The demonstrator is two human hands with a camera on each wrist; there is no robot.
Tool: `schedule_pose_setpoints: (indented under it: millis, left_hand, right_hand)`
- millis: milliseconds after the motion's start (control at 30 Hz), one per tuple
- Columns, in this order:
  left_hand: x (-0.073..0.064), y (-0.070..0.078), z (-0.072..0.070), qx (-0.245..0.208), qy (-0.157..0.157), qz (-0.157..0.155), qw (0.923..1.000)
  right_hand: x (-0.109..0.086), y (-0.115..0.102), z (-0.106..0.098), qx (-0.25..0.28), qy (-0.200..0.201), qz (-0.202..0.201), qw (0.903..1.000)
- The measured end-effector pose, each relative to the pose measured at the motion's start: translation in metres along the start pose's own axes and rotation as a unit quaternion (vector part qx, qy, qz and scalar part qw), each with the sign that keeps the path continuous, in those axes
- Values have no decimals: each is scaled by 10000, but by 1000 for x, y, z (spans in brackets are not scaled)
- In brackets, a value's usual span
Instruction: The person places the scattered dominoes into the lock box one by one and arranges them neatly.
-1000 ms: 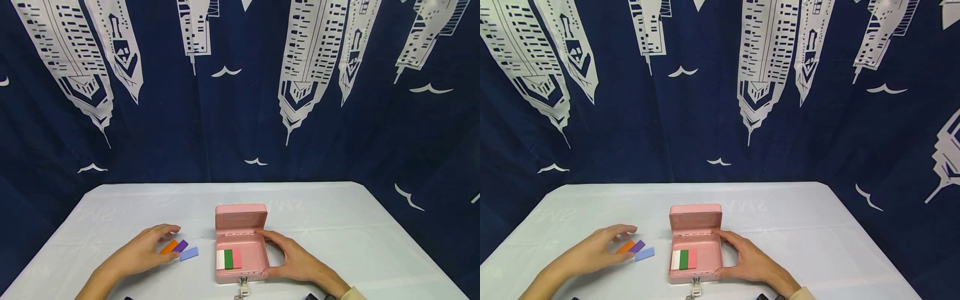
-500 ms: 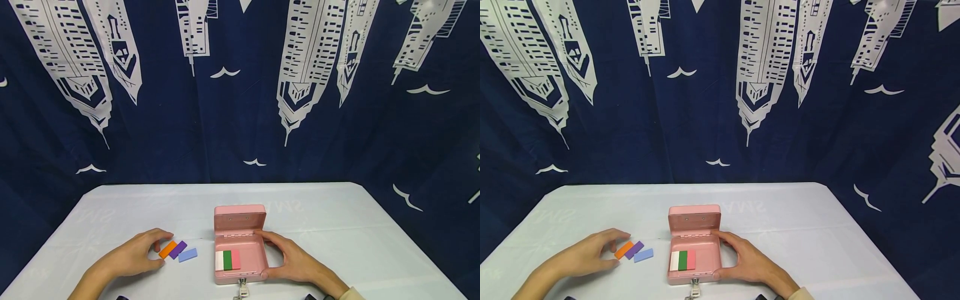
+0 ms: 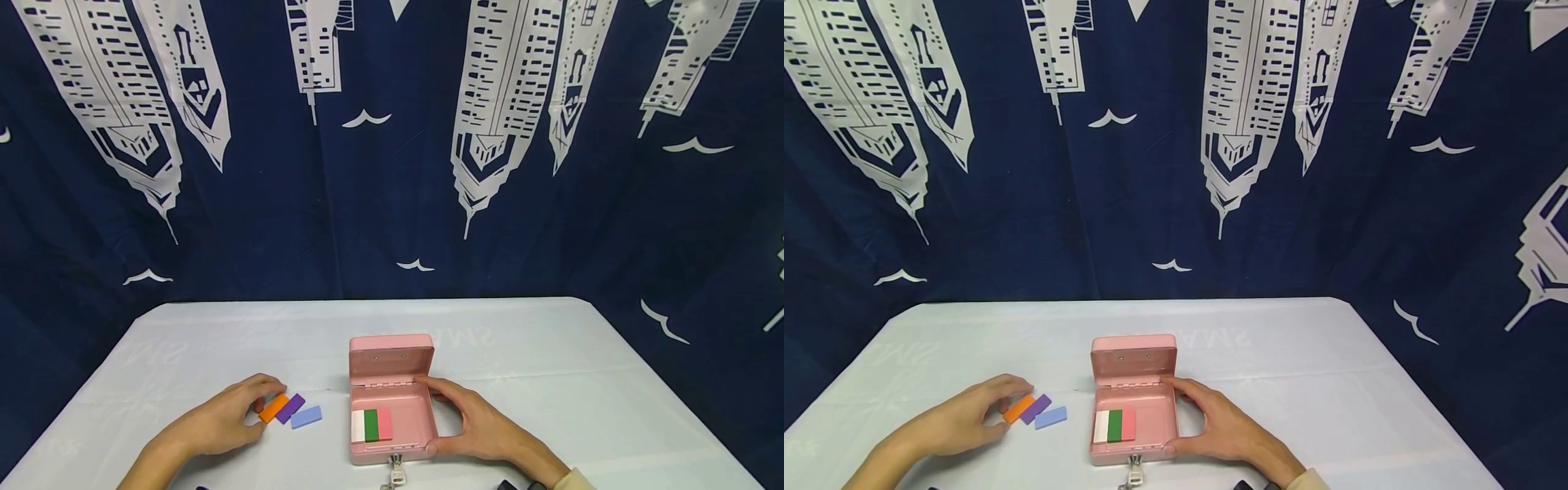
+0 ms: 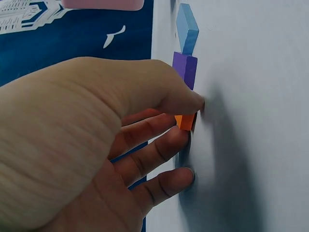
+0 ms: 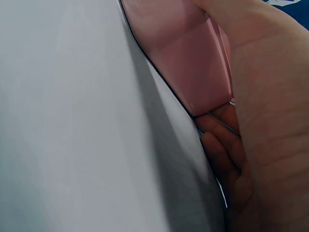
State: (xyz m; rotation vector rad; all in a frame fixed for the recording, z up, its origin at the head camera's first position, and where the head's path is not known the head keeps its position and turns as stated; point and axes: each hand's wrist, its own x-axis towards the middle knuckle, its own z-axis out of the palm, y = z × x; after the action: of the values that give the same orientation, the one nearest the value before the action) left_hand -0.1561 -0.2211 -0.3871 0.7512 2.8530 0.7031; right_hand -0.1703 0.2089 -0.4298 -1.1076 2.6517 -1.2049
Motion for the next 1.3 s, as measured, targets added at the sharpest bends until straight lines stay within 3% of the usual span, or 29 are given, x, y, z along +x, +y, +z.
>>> schedule_pose_setpoints:
  millis: [200, 667, 867, 1100, 1300]
  left_hand:
    - [1, -1, 0, -106, 40, 206, 9997]
    - [3, 1, 4, 79, 333, 245, 9991]
    - [4, 2, 2, 140, 150, 14, 9998]
    - [6, 1, 3, 110, 155, 140, 9997]
    - [6, 1, 5, 180, 367, 205, 9990]
  right_hand:
    - [0, 0, -1, 29, -17, -1, 10000]
    - [1, -1, -1, 78, -10, -81, 9999]
    - [0, -1, -1, 86, -22, -4, 10000]
    - [0, -1, -1, 211, -43, 29, 9998]
    - [0, 0, -1, 198, -31, 1, 9998]
